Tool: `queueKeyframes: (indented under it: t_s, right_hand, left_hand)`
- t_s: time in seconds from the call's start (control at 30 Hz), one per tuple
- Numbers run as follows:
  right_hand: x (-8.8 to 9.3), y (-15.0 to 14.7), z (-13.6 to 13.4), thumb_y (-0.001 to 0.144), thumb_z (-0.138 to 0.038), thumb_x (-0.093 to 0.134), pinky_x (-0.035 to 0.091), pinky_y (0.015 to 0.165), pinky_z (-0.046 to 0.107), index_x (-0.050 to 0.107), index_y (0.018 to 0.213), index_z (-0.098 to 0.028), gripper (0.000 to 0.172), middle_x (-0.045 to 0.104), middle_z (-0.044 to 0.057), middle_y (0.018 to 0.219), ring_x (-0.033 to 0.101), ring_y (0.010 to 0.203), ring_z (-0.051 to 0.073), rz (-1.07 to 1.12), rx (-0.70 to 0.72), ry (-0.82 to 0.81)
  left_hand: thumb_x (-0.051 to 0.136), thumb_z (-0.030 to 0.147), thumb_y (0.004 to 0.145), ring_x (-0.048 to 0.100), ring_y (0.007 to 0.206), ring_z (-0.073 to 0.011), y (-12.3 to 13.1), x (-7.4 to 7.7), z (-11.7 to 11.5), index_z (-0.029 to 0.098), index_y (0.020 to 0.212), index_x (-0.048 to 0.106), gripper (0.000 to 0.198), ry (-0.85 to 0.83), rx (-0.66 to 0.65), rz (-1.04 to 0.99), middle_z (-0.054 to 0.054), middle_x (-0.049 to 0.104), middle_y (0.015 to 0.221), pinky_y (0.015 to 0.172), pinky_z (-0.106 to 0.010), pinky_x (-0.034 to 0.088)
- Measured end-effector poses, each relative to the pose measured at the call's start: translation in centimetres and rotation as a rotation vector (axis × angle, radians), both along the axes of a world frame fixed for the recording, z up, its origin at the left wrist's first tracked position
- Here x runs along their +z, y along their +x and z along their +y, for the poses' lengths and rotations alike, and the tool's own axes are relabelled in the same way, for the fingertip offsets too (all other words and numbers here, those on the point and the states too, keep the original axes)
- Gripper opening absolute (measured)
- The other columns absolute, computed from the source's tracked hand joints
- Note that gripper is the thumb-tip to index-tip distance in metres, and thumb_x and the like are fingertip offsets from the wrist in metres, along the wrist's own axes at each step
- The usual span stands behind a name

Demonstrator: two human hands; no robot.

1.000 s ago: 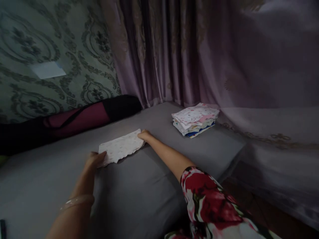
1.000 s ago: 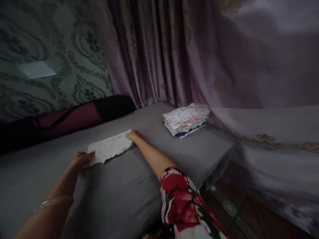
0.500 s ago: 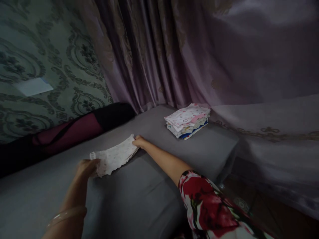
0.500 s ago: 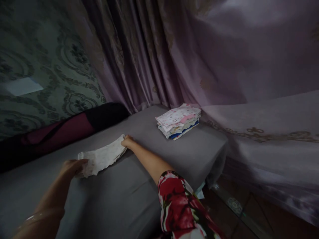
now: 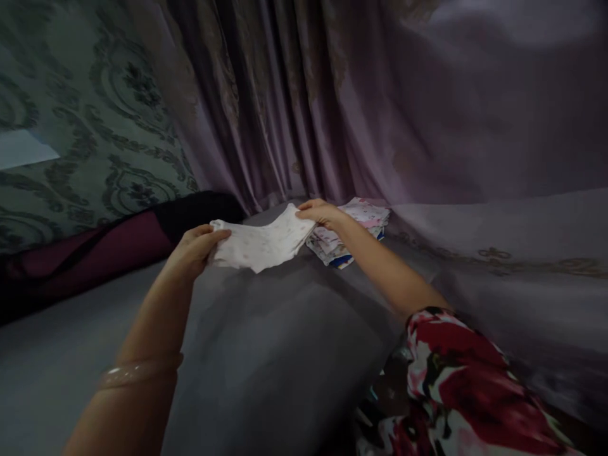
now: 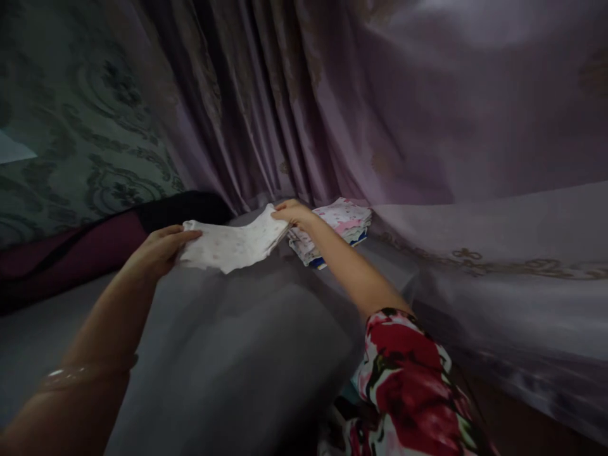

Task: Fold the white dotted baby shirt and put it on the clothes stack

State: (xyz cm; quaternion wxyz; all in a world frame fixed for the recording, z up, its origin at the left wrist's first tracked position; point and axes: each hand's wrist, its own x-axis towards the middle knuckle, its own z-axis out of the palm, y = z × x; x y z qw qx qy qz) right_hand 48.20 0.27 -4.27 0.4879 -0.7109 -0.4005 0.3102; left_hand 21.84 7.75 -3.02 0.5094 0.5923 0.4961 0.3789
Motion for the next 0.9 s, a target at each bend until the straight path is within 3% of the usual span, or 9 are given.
queueKeyframes:
  t_s: [0.1, 0.23, 0.43, 0.67, 0.9]
  right_hand:
    - [1.6, 4.4, -2.0, 0.078, -0.006, 0.067, 0.049, 0.060, 0.018, 0.068, 0.096, -0.011, 0.019, 0.066, -0.001, 0.067, 0.059, 0.058, 0.009, 0.020, -0.085, 0.007]
    - [2.9, 9.4, -3.9, 0.075, 0.000, 0.062, 0.051, 0.061, 0.020, 0.067, 0.103, -0.011, 0.031, 0.068, 0.001, 0.073, 0.059, 0.059, 0.010, -0.026, -0.153, -0.054]
    - [2.8, 14.8, -5.2, 0.074, 0.001, 0.058, 0.051, 0.067, 0.021, 0.064, 0.122, -0.018, 0.051, 0.071, 0.004, 0.095, 0.063, 0.069, 0.011, -0.319, -0.241, -0.125]
    - [1.3, 19.7, -4.9, 0.080, -0.002, 0.054, 0.050, 0.079, 0.022, 0.069, 0.119, -0.017, 0.044, 0.073, 0.007, 0.107, 0.067, 0.083, 0.015, -0.563, -0.186, -0.317]
    - [-0.2, 21.4, -5.3, 0.084, -0.007, 0.051, 0.046, 0.092, 0.028, 0.068, 0.121, -0.024, 0.045, 0.066, 0.006, 0.124, 0.061, 0.110, 0.021, -0.991, -0.149, -0.503]
  left_hand:
    - [0.071, 0.011, 0.054, 0.054, 0.047, -0.0116, 5.2, 0.0, -0.9, 0.018, 0.061, 0.056, 0.018, -0.043, -0.036, -0.244, 0.003, 0.057, 0.052, 0.048, -0.022, 0.046]
    - [0.072, 0.012, 0.053, 0.057, 0.048, -0.0120, 11.9, -1.2, -1.4, 0.016, 0.062, 0.055, 0.019, -0.057, -0.098, -0.411, 0.002, 0.058, 0.054, 0.049, -0.022, 0.048]
    - [0.071, 0.016, 0.055, 0.058, 0.051, -0.0109, 19.4, -3.4, -2.1, 0.017, 0.066, 0.055, 0.020, -0.105, -0.142, -0.583, 0.003, 0.057, 0.057, 0.053, -0.021, 0.048]
    - [0.075, 0.023, 0.054, 0.064, 0.062, -0.0149, 24.1, -6.1, -3.4, 0.018, 0.070, 0.052, 0.029, -0.214, -0.229, -0.689, 0.005, 0.058, 0.059, 0.062, -0.026, 0.052]
    - [0.072, 0.023, 0.058, 0.059, 0.056, -0.0111, 25.8, -8.4, -4.4, 0.018, 0.077, 0.054, 0.027, -0.205, -0.255, -0.646, 0.005, 0.059, 0.065, 0.058, -0.024, 0.049]
